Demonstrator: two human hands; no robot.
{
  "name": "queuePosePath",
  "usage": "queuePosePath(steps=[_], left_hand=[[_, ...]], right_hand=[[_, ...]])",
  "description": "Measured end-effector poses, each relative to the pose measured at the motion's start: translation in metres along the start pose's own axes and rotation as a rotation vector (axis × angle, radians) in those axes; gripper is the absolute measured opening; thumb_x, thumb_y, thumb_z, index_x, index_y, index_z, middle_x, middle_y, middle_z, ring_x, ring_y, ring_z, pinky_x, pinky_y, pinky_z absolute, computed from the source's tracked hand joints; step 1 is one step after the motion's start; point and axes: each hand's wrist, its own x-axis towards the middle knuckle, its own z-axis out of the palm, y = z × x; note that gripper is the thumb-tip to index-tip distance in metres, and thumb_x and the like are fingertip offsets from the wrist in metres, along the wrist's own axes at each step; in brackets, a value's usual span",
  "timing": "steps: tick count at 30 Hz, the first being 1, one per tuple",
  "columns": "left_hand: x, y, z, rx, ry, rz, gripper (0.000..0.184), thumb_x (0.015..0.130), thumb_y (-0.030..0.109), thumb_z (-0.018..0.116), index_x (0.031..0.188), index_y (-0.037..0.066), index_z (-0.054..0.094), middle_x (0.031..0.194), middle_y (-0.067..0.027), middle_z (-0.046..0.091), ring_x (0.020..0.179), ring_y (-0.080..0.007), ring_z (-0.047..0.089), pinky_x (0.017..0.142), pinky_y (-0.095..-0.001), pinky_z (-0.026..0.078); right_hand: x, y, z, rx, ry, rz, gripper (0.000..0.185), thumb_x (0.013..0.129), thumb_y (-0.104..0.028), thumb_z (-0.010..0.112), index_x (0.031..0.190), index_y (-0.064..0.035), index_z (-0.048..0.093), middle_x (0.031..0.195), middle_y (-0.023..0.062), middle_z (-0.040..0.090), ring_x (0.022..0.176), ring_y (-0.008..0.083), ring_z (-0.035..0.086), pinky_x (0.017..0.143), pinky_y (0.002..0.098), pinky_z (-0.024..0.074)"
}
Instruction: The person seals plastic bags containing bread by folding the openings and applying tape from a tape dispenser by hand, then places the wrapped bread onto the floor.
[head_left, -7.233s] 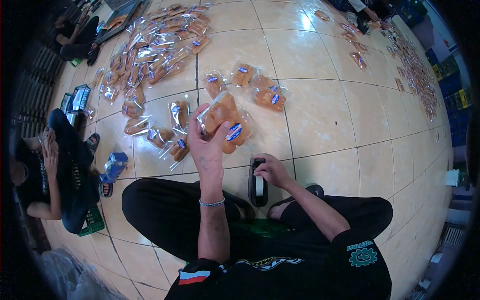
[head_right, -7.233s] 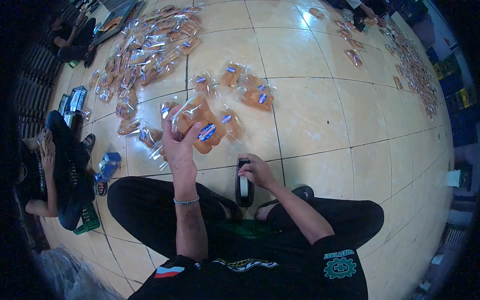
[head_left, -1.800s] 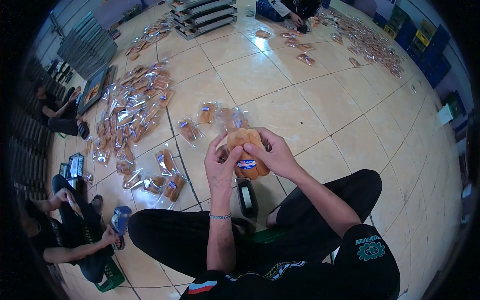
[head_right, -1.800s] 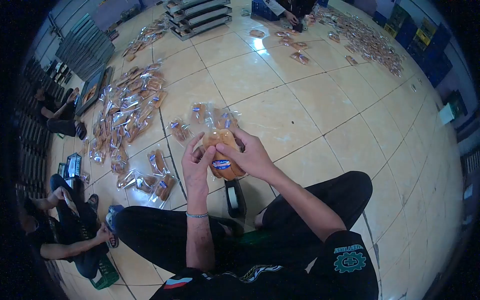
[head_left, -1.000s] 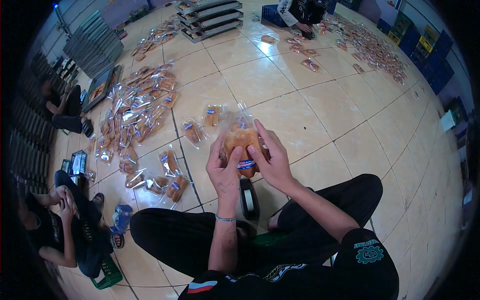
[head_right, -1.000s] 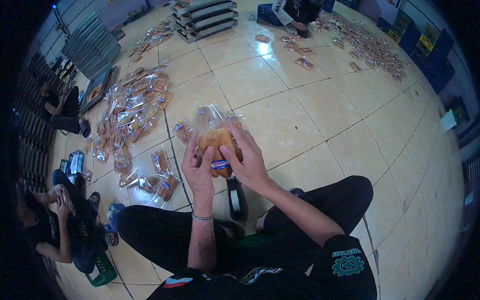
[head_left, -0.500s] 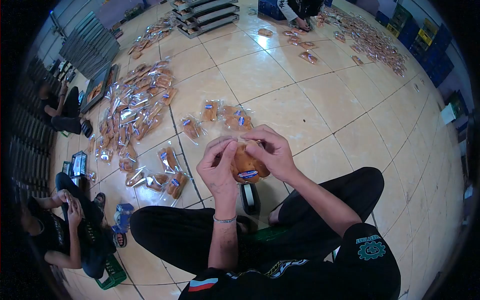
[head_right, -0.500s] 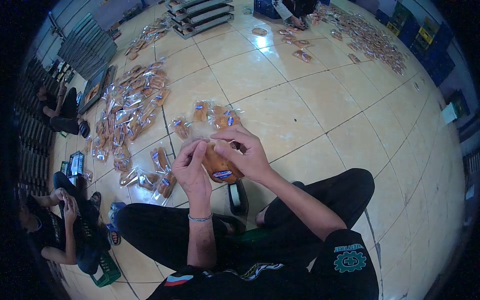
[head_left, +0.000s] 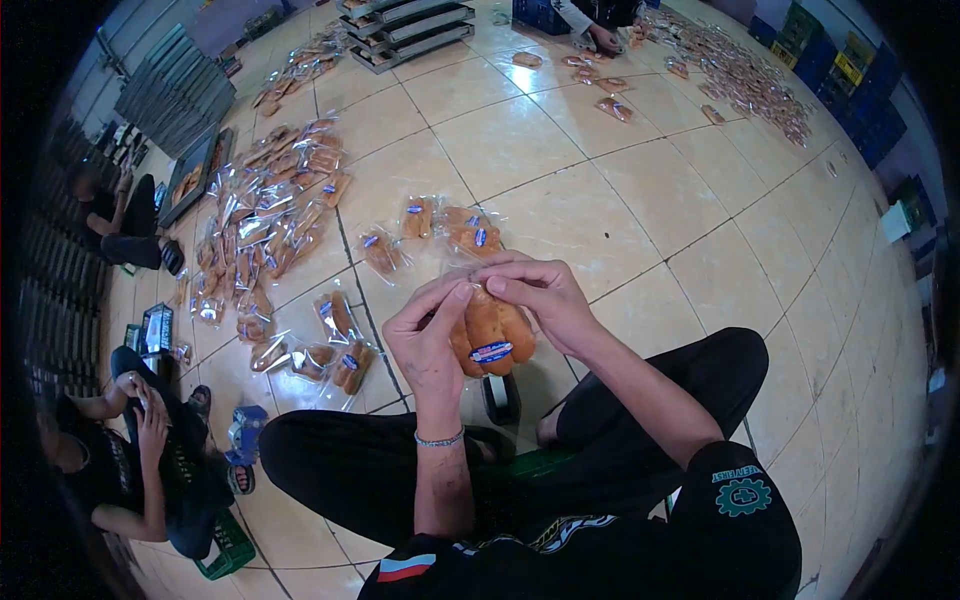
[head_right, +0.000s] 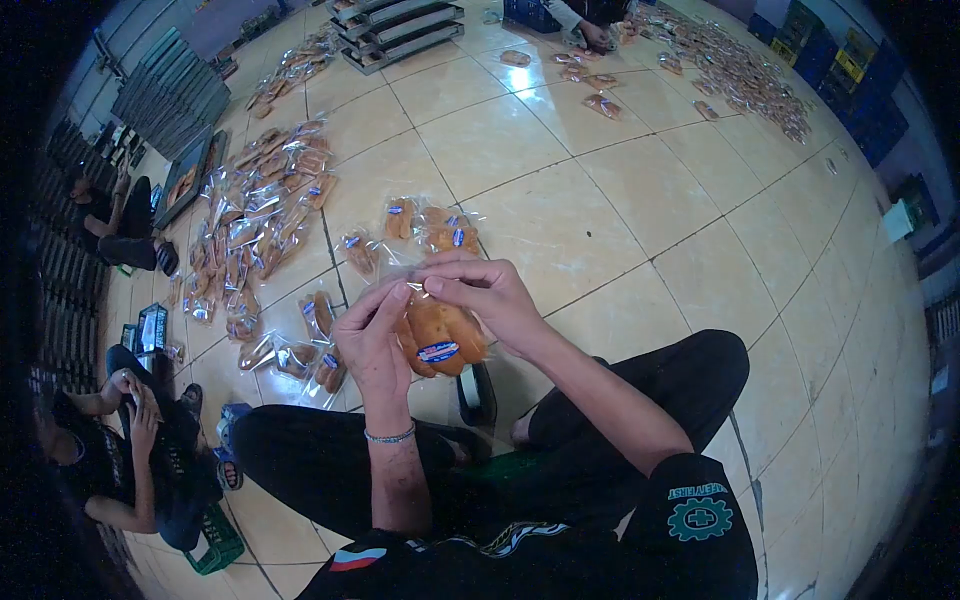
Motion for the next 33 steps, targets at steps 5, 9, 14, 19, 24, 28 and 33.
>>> queuePosePath(steps=[5, 9, 14, 19, 24, 28, 33], left_hand=[[-0.003, 0.004, 0.006, 0.063, 0.021, 0.071, 0.018, 0.083, -0.005, 0.071, 0.102, -0.007, 0.073, 0.107, -0.0174, 0.071, 0.104, -0.022, 0.066, 0.099, -0.0318, 0.047], [-0.003, 0.004, 0.01, 0.149, 0.096, 0.116, 0.019, 0.083, -0.005, 0.072, 0.101, -0.007, 0.073, 0.111, -0.0181, 0.07, 0.108, -0.0228, 0.065, 0.101, -0.0323, 0.046], [-0.002, 0.003, 0.002, 0.024, -0.017, 0.056, 0.019, 0.084, -0.004, 0.072, 0.103, -0.006, 0.073, 0.113, -0.0194, 0.07, 0.106, -0.0225, 0.066, 0.099, -0.0325, 0.049], [-0.004, 0.006, 0.005, 0.003, 0.031, 0.021, 0.019, 0.084, -0.005, 0.071, 0.102, -0.006, 0.073, 0.108, -0.0188, 0.071, 0.103, -0.0217, 0.066, 0.097, -0.032, 0.05], [-0.004, 0.005, -0.001, 0.037, -0.045, 0.065, 0.019, 0.084, -0.005, 0.071, 0.102, -0.006, 0.073, 0.106, -0.018, 0.072, 0.1, -0.0205, 0.067, 0.095, -0.0306, 0.05], [-0.006, 0.007, 0.005, 0.17, -0.088, 0.068, 0.019, 0.084, -0.004, 0.071, 0.103, -0.005, 0.074, 0.106, -0.0169, 0.072, 0.1, -0.0199, 0.067, 0.094, -0.0303, 0.05], [-0.003, -0.002, 0.004, 0.126, 0.007, 0.058, 0.02, 0.085, -0.006, 0.069, 0.105, -0.006, 0.073, 0.11, -0.0166, 0.071, 0.104, -0.0207, 0.065, 0.097, -0.0313, 0.049]], right_hand=[[-0.001, -0.008, -0.002, -0.09, 0.006, 0.033, 0.02, 0.091, -0.004, 0.067, 0.109, 0.0034, 0.072, 0.115, 0.0115, 0.065, 0.106, 0.0164, 0.062, 0.096, 0.0279, 0.0484], [-0.001, -0.002, 0.0, -0.146, 0.009, -0.049, 0.02, 0.091, -0.004, 0.066, 0.109, 0.0031, 0.072, 0.114, 0.0112, 0.065, 0.106, 0.0158, 0.062, 0.094, 0.0276, 0.0485], [-0.003, -0.001, 0.0, -0.128, 0.012, -0.016, 0.02, 0.092, -0.005, 0.066, 0.109, 0.0029, 0.072, 0.114, 0.0109, 0.065, 0.107, 0.0151, 0.061, 0.095, 0.0276, 0.0471], [-0.002, -0.001, 0.0, -0.132, 0.004, -0.035, 0.02, 0.092, -0.005, 0.067, 0.11, 0.0028, 0.072, 0.112, 0.0102, 0.065, 0.108, 0.0146, 0.06, 0.095, 0.0273, 0.0469], [0.005, -0.01, -0.002, 0.065, -0.023, -0.086, 0.036, 0.089, -0.005, 0.07, 0.124, 0.0015, 0.064, 0.108, 0.0086, 0.065, 0.105, 0.0137, 0.06, 0.091, 0.0265, 0.0477], [0.003, -0.016, -0.005, -0.278, -0.067, -0.041, 0.061, 0.086, -0.009, 0.076, 0.139, -0.0014, 0.048, 0.108, 0.008, 0.066, 0.098, 0.011, 0.061, 0.085, 0.0261, 0.0489], [-0.007, -0.003, 0.01, -0.378, 0.143, -0.312, 0.055, 0.085, -0.018, 0.078, 0.134, -0.0072, 0.056, 0.121, 0.008, 0.062, 0.102, 0.0141, 0.061, 0.083, 0.0275, 0.0498]])
